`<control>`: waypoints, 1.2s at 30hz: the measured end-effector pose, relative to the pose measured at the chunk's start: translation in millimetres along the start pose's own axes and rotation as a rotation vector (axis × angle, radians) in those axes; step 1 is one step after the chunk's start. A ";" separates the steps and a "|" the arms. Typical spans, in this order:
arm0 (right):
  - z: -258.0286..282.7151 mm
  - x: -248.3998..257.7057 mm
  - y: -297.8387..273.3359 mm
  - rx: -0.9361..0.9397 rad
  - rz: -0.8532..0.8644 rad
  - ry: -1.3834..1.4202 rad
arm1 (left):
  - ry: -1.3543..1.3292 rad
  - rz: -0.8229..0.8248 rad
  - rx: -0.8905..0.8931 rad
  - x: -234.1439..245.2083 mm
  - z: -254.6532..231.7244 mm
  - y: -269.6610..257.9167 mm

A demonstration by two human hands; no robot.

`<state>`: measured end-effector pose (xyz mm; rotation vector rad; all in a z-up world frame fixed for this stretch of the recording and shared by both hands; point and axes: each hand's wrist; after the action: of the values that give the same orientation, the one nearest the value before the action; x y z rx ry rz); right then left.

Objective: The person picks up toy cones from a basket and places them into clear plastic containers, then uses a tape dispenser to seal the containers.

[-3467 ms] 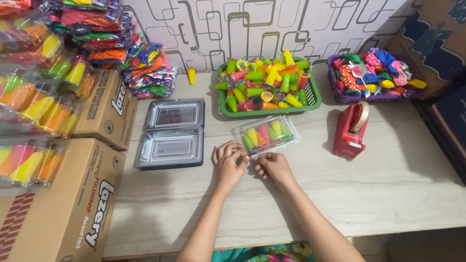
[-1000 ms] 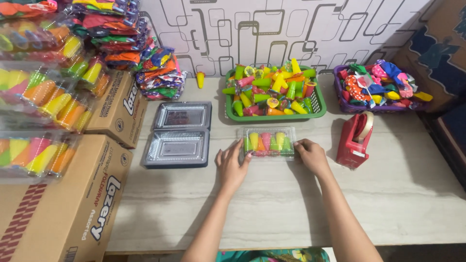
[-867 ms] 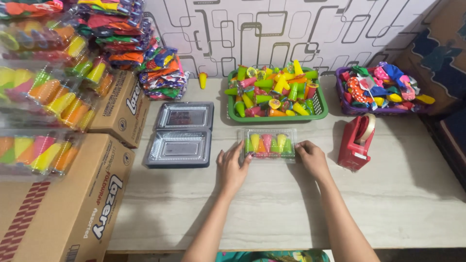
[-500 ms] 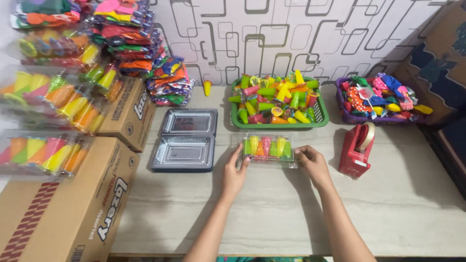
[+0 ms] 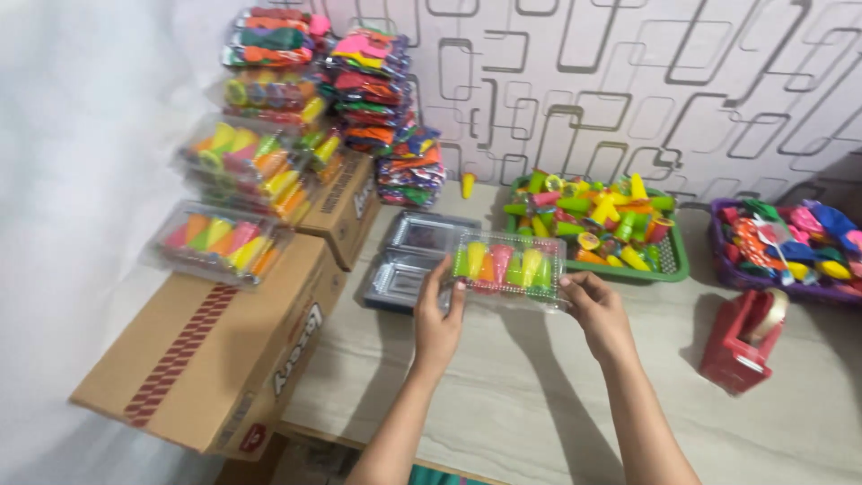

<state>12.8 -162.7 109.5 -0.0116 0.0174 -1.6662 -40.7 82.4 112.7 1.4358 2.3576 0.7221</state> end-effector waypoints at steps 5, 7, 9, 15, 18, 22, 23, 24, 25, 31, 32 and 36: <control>20.9 -67.4 -13.6 -0.001 0.095 0.086 | -0.078 -0.206 -0.020 45.4 -19.3 3.3; 32.1 -96.4 -19.2 0.010 0.142 0.104 | -0.104 -0.283 -0.036 63.6 -34.9 8.5; 36.4 -125.5 -21.9 0.012 0.232 0.128 | -0.112 -0.412 0.011 85.8 -42.4 12.9; 61.2 -206.3 -42.0 0.026 0.378 0.181 | -0.044 -0.529 -0.091 159.7 -52.5 36.7; 52.6 -248.4 -44.5 0.002 0.429 0.246 | -0.003 -0.683 -0.003 171.8 -73.6 42.5; 65.8 -288.1 -58.1 -0.008 0.472 0.261 | 0.011 -0.773 0.007 223.5 -28.2 68.6; 73.7 -295.1 -61.7 0.015 0.484 0.264 | 0.048 -0.806 -0.034 229.0 -24.5 75.6; 81.7 -302.0 -65.2 0.038 0.496 0.267 | 0.085 -0.838 -0.076 234.5 -20.8 82.6; 78.0 -311.4 -61.4 0.038 0.503 0.267 | 0.088 -0.845 -0.077 243.7 -0.9 90.5; 66.5 -350.5 -52.1 0.085 0.510 0.268 | 0.076 -0.974 -0.149 285.0 67.8 123.1; 67.5 -354.4 -52.8 0.085 0.506 0.271 | 0.082 -0.980 -0.113 286.5 73.3 127.8; 74.1 -364.2 -59.1 0.103 0.501 0.254 | 0.115 -1.016 0.027 292.3 84.8 141.5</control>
<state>-10.0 205.1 185.7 0.2626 0.1178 -1.1572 -29.9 417.7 124.4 0.0696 2.7074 0.4634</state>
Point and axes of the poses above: each hand's wrist, its own y-axis towards the middle knuckle, its own x-axis out of the back of the hand, z = x × y, and after that the axes turned 3 degrees about -y, right-handed
